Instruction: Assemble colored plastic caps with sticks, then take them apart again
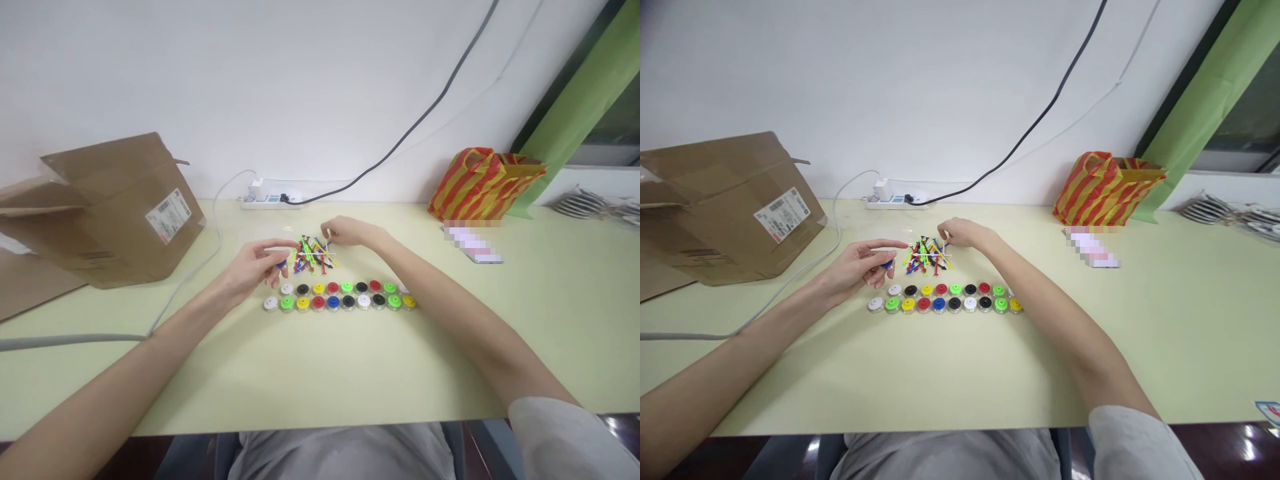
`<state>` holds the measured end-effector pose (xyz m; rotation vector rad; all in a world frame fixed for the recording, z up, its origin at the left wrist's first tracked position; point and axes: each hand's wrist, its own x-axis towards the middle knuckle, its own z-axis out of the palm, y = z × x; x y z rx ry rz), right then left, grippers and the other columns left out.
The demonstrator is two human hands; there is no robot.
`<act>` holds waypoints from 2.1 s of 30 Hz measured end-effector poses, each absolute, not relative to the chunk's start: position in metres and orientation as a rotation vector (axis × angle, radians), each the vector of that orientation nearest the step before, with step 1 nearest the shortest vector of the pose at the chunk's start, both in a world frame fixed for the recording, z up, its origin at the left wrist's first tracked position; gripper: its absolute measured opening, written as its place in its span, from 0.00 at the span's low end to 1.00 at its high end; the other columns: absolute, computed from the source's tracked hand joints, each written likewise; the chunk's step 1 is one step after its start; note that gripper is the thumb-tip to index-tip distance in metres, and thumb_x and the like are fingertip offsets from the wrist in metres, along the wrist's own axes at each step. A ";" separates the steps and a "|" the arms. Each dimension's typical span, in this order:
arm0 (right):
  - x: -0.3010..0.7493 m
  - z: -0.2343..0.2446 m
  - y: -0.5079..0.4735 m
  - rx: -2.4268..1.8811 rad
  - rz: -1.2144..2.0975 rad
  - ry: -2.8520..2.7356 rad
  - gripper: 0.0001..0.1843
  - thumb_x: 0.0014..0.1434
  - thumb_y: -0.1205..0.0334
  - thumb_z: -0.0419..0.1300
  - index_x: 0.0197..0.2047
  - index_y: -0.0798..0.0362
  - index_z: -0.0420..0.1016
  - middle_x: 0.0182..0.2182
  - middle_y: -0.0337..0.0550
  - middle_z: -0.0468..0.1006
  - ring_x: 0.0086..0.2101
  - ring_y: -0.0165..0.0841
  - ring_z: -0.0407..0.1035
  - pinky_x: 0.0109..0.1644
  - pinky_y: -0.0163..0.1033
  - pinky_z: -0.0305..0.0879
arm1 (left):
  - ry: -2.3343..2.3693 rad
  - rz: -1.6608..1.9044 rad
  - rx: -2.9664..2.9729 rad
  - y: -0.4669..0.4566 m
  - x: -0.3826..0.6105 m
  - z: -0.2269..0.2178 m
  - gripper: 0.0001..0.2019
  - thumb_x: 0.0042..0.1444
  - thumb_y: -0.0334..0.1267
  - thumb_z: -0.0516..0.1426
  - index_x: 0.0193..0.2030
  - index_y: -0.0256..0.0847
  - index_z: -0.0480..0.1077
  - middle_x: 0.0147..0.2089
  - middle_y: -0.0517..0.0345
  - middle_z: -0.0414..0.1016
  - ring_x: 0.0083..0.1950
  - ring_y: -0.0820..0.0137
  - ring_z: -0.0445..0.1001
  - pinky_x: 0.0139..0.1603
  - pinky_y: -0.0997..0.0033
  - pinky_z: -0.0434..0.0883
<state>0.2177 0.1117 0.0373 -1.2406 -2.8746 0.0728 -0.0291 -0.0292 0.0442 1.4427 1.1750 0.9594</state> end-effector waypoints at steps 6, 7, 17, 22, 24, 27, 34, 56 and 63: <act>0.220 0.036 0.115 -1.171 0.104 -2.881 0.13 0.61 0.74 0.59 0.46 0.56 0.82 0.42 0.49 0.83 0.36 0.33 0.72 0.36 0.34 0.58 | 1.157 0.957 1.448 -0.030 -0.028 0.045 0.23 0.57 0.44 0.66 0.57 0.36 0.78 0.26 0.58 0.75 0.18 0.81 0.56 0.24 0.73 0.75; 0.221 0.035 0.116 -1.166 0.116 -2.878 0.13 0.60 0.74 0.60 0.46 0.56 0.82 0.41 0.49 0.84 0.36 0.32 0.72 0.37 0.33 0.58 | 1.146 0.957 1.445 -0.030 -0.029 0.045 0.23 0.57 0.44 0.66 0.58 0.36 0.77 0.26 0.58 0.75 0.19 0.81 0.56 0.25 0.72 0.76; 0.216 0.034 0.114 -1.099 0.173 -2.876 0.11 0.61 0.69 0.63 0.45 0.57 0.84 0.39 0.47 0.84 0.34 0.31 0.72 0.36 0.32 0.59 | 1.088 0.975 1.438 -0.030 -0.028 0.043 0.25 0.56 0.45 0.67 0.59 0.38 0.76 0.28 0.59 0.76 0.20 0.79 0.61 0.29 0.68 0.79; 0.208 0.028 0.113 -1.137 0.168 -2.894 0.11 0.64 0.69 0.60 0.48 0.56 0.80 0.42 0.48 0.83 0.37 0.32 0.71 0.36 0.33 0.57 | 1.150 0.977 1.411 -0.027 -0.029 0.038 0.20 0.55 0.48 0.68 0.49 0.35 0.81 0.29 0.54 0.79 0.19 0.79 0.63 0.30 0.69 0.78; 0.205 0.024 0.113 -1.151 0.160 -2.910 0.11 0.64 0.70 0.58 0.48 0.56 0.79 0.42 0.49 0.82 0.37 0.33 0.71 0.36 0.34 0.57 | 1.167 0.977 1.389 -0.026 -0.028 0.036 0.20 0.53 0.49 0.69 0.44 0.34 0.81 0.28 0.54 0.79 0.20 0.78 0.65 0.31 0.68 0.78; 0.201 0.021 0.111 -1.175 0.134 -2.938 0.11 0.64 0.72 0.56 0.47 0.57 0.77 0.42 0.50 0.82 0.36 0.34 0.70 0.35 0.35 0.56 | 1.157 0.988 1.367 -0.025 -0.027 0.034 0.20 0.52 0.52 0.70 0.41 0.35 0.82 0.23 0.57 0.75 0.25 0.72 0.71 0.37 0.65 0.80; 0.205 0.020 0.104 -1.220 0.102 -2.946 0.10 0.66 0.70 0.55 0.47 0.58 0.76 0.48 0.57 0.79 0.40 0.37 0.71 0.35 0.36 0.54 | 1.107 0.980 1.348 -0.022 -0.029 0.029 0.20 0.51 0.51 0.71 0.43 0.37 0.81 0.34 0.56 0.80 0.28 0.76 0.72 0.49 0.62 0.80; 0.209 0.030 0.098 -1.331 0.009 -2.963 0.13 0.65 0.70 0.56 0.51 0.56 0.75 0.49 0.57 0.80 0.42 0.39 0.74 0.34 0.37 0.56 | 1.094 0.884 1.385 -0.025 -0.025 0.032 0.26 0.49 0.47 0.72 0.52 0.36 0.80 0.40 0.52 0.82 0.33 0.72 0.77 0.54 0.58 0.78; 0.214 0.038 0.100 -1.312 0.034 -2.962 0.11 0.64 0.71 0.57 0.48 0.53 0.77 0.46 0.51 0.82 0.41 0.37 0.74 0.35 0.36 0.57 | 1.098 0.881 1.401 -0.025 -0.026 0.032 0.27 0.50 0.47 0.72 0.53 0.36 0.79 0.41 0.51 0.83 0.35 0.70 0.79 0.52 0.60 0.79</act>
